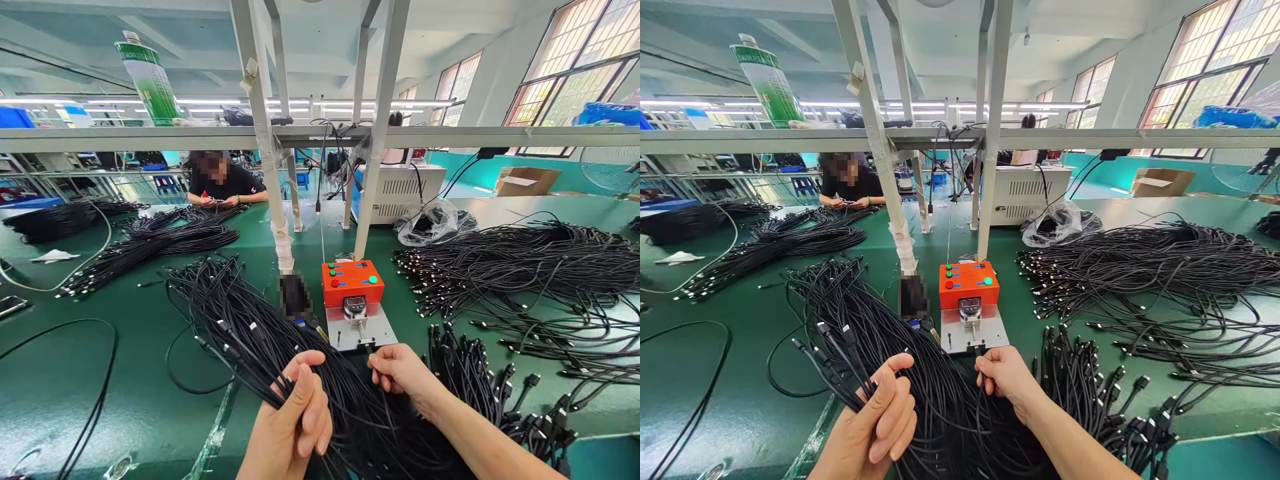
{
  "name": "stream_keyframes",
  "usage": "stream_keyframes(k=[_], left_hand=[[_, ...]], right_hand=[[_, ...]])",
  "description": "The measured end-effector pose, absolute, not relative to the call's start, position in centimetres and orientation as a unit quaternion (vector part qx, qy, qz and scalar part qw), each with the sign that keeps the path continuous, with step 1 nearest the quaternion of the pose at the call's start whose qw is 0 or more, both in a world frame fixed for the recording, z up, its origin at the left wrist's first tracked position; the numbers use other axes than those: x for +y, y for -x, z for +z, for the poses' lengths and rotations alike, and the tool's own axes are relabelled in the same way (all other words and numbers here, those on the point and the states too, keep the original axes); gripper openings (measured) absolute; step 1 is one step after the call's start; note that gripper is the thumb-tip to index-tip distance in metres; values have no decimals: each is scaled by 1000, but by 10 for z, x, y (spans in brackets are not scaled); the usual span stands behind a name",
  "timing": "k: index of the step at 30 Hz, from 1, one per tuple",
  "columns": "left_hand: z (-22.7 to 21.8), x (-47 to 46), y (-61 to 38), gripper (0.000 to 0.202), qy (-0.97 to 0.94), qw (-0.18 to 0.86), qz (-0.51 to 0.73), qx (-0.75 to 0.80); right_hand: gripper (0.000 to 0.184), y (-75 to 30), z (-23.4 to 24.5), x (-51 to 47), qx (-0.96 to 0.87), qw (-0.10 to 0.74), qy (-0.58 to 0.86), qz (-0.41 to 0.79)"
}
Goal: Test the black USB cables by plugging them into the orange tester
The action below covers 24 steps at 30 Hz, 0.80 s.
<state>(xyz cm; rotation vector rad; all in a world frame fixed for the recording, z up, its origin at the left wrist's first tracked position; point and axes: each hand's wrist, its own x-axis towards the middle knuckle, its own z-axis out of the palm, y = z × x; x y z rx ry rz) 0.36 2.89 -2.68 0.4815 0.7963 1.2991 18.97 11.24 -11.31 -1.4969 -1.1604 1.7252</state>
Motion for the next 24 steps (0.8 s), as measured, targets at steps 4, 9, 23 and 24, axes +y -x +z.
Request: stream_keyframes(k=[4, 9, 23, 24], left_hand=[[-47, 40, -2, 26, -226, 729, 601, 237], [-58, 44, -1, 33, -250, 721, 593, 257], [-16, 24, -12, 11, -291, 676, 518, 436], [-17, 25, -13, 9, -292, 677, 513, 440]], right_hand=[[23, -184, -116, 114, -406, 305, 569, 647], [21, -180, -115, 117, -385, 313, 567, 657], [22, -183, -117, 118, -384, 318, 550, 670], [22, -183, -117, 118, -385, 318, 549, 670]])
